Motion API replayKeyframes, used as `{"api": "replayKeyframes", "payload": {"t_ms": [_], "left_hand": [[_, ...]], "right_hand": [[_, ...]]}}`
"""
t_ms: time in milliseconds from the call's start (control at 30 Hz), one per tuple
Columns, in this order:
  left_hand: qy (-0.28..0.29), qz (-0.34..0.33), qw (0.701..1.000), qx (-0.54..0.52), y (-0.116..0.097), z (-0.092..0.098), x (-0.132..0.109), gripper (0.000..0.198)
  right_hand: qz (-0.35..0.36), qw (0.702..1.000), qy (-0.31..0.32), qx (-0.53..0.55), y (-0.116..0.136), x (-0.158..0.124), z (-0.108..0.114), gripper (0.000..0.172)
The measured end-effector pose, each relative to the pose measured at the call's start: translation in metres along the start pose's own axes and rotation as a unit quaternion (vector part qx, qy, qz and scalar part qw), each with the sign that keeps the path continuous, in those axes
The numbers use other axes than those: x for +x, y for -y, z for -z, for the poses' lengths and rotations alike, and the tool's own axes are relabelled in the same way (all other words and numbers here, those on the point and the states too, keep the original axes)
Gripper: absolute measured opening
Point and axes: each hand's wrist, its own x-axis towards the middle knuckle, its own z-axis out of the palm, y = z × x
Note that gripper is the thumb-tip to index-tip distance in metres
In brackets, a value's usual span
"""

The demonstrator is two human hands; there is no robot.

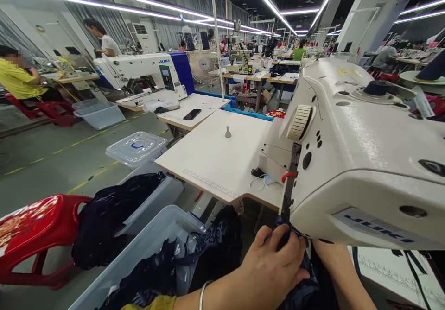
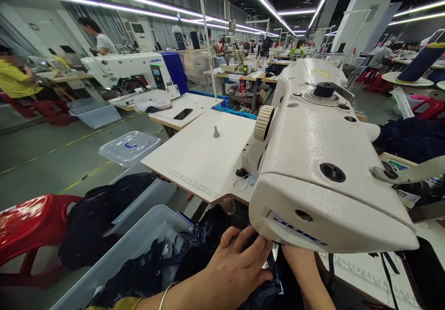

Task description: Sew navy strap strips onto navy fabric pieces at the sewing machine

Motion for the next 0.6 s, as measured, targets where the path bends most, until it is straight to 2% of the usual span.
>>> {"api": "replayKeyframes", "payload": {"t_ms": [133,233,333,400,500,600], "left_hand": [[-0.031,0.01,0.999,0.011,0.001,0.001,0.0,0.043],[-0.084,0.01,0.996,0.018,0.002,-0.002,0.002,0.04],[-0.161,0.021,0.986,0.023,0.004,-0.01,0.004,0.038],[-0.191,0.019,0.981,0.025,0.006,-0.017,0.006,0.036],[-0.197,0.005,0.98,0.033,0.007,-0.026,0.006,0.036],[-0.186,-0.021,0.981,0.047,0.006,-0.031,0.005,0.034]], "right_hand": [[-0.019,0.999,0.003,0.035,0.003,0.004,-0.001,0.014],[-0.035,0.998,-0.01,0.051,0.01,0.007,-0.001,0.016],[-0.056,0.996,-0.041,0.053,0.019,0.001,0.008,0.026],[-0.091,0.991,-0.043,0.083,0.026,-0.01,0.017,0.034],[-0.135,0.972,0.05,0.188,0.035,-0.034,0.03,0.038],[-0.113,0.951,0.151,0.244,0.04,-0.055,0.038,0.035]]}}
